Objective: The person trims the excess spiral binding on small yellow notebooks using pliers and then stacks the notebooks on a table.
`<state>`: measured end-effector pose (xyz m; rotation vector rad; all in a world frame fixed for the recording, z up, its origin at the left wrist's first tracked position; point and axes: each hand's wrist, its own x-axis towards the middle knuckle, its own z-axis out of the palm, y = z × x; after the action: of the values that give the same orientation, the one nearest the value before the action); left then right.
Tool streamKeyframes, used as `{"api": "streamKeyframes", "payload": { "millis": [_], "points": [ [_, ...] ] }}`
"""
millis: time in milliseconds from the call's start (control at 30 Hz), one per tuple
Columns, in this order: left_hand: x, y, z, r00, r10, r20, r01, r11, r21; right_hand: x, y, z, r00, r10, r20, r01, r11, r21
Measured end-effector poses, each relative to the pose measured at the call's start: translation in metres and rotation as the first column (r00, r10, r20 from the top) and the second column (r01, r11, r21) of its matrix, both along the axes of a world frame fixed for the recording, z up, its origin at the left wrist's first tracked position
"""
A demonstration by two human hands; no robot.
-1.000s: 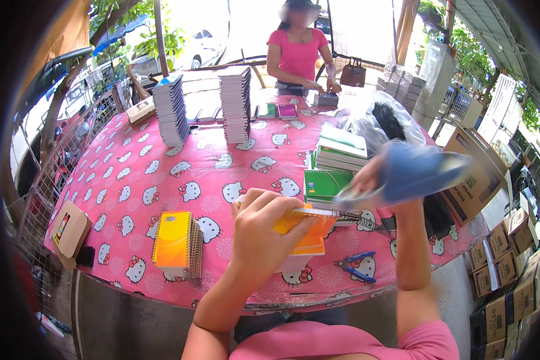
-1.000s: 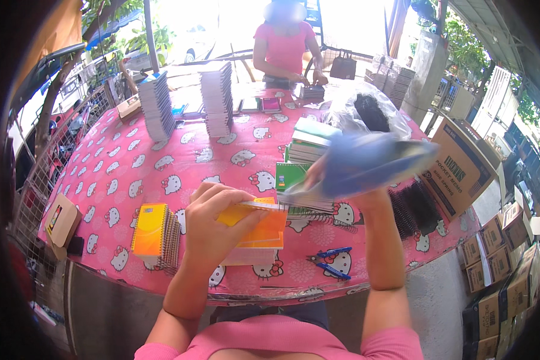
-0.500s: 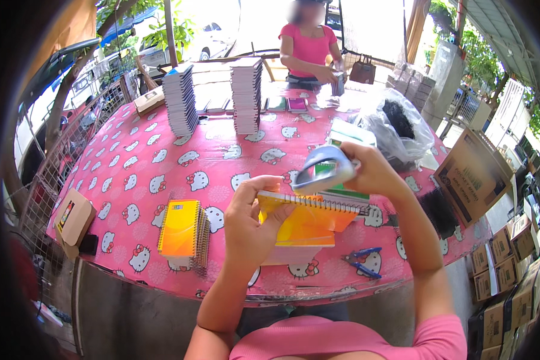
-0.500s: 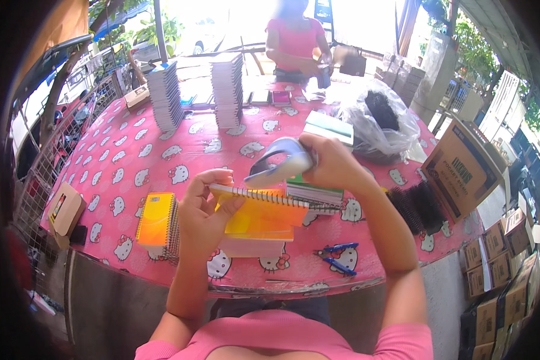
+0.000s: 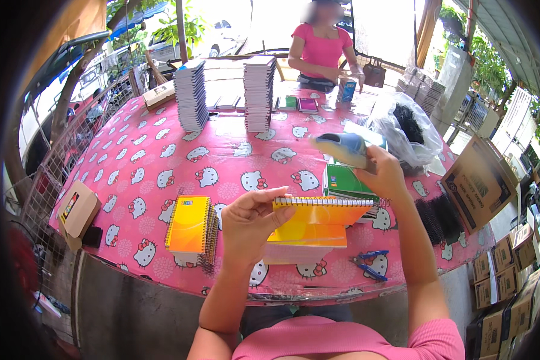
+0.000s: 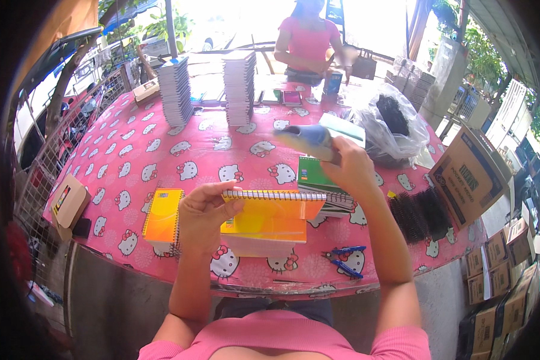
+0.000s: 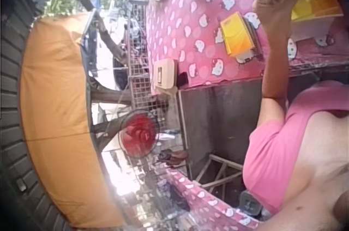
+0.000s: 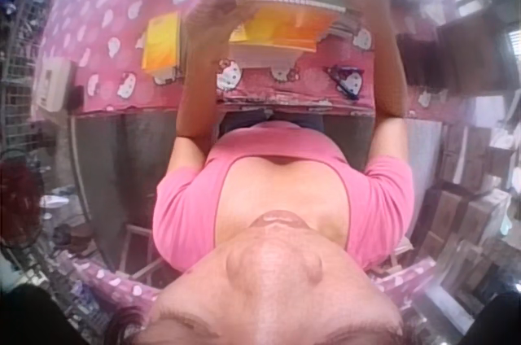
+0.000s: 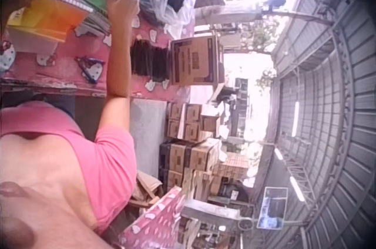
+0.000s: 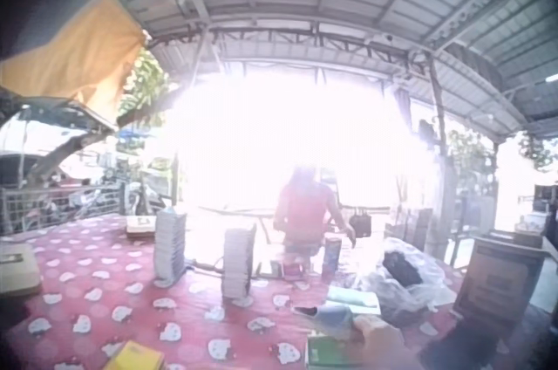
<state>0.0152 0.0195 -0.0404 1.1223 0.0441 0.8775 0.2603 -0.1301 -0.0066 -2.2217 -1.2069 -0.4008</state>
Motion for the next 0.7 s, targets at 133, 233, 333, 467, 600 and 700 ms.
{"api": "streamKeyframes", "payload": {
  "millis": [133,233,333,467,600,700],
  "points": [
    [-0.003,-0.007,0.029,0.991,0.116,0.072,-0.134,0.919,0.369,0.014,-0.018,-0.048,0.979,-0.194,0.056,0.202,0.945,-0.257],
    [-0.020,-0.025,0.042,0.868,0.333,0.368,-0.493,0.497,0.714,-0.005,-0.055,-0.056,0.949,-0.020,0.313,0.012,0.999,0.030],
    [-0.041,-0.036,0.031,0.902,0.320,0.292,-0.381,0.268,0.885,-0.052,-0.110,-0.080,0.997,0.040,0.071,-0.036,0.998,-0.049],
    [-0.020,-0.053,-0.007,0.889,0.457,0.018,-0.295,0.543,0.786,-0.095,-0.152,-0.155,0.984,-0.038,0.175,0.086,0.959,-0.269],
    [-0.018,-0.052,-0.013,0.904,0.415,0.102,-0.327,0.517,0.791,-0.103,-0.151,-0.139,0.942,-0.094,-0.321,0.049,0.988,-0.147],
    [-0.019,-0.055,-0.009,0.903,0.403,0.147,-0.352,0.500,0.791,-0.135,-0.118,-0.060,0.930,0.241,-0.279,-0.196,0.964,0.178]
  ]
}}
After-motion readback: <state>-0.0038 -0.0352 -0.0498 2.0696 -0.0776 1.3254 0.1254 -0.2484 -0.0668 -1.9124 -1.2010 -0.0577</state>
